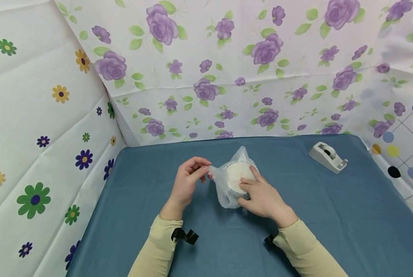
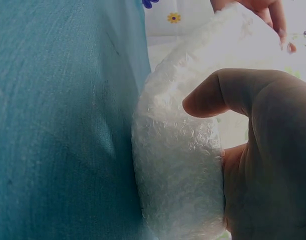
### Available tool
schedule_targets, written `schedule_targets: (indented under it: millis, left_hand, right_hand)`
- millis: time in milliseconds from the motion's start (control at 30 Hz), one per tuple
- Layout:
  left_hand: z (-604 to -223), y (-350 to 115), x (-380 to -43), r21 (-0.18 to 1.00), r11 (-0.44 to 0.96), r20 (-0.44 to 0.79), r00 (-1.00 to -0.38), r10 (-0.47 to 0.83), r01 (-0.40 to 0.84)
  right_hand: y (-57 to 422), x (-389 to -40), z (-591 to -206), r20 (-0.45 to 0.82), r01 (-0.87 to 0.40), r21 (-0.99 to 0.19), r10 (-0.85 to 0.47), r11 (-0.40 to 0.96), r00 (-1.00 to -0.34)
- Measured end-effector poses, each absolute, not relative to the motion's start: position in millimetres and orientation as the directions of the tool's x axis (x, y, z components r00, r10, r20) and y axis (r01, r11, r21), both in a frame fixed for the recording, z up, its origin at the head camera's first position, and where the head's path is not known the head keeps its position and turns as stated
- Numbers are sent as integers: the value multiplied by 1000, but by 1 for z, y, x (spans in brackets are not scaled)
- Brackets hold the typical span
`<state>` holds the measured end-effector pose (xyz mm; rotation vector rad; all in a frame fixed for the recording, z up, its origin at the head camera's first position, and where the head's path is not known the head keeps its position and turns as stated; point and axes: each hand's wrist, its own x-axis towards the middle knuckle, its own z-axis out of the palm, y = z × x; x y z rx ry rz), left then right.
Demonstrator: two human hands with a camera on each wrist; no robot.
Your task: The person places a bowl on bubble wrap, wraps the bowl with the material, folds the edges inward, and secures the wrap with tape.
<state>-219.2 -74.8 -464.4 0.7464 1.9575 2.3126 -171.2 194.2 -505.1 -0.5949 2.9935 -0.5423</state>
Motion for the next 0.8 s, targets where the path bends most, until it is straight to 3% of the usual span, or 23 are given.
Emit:
schedule_targets:
  millis: [400, 800]
  left_hand:
    - [-468, -48, -219, 937, -239, 316, -908, 276, 254]
    - [-478, -39, -221, 946, -227, 298, -893, 336, 230]
  right_hand:
    - [197, -174, -504, 13, -376, -351, -397, 857, -918]
    - [204, -176, -501, 6, -419, -358, -447, 834, -895]
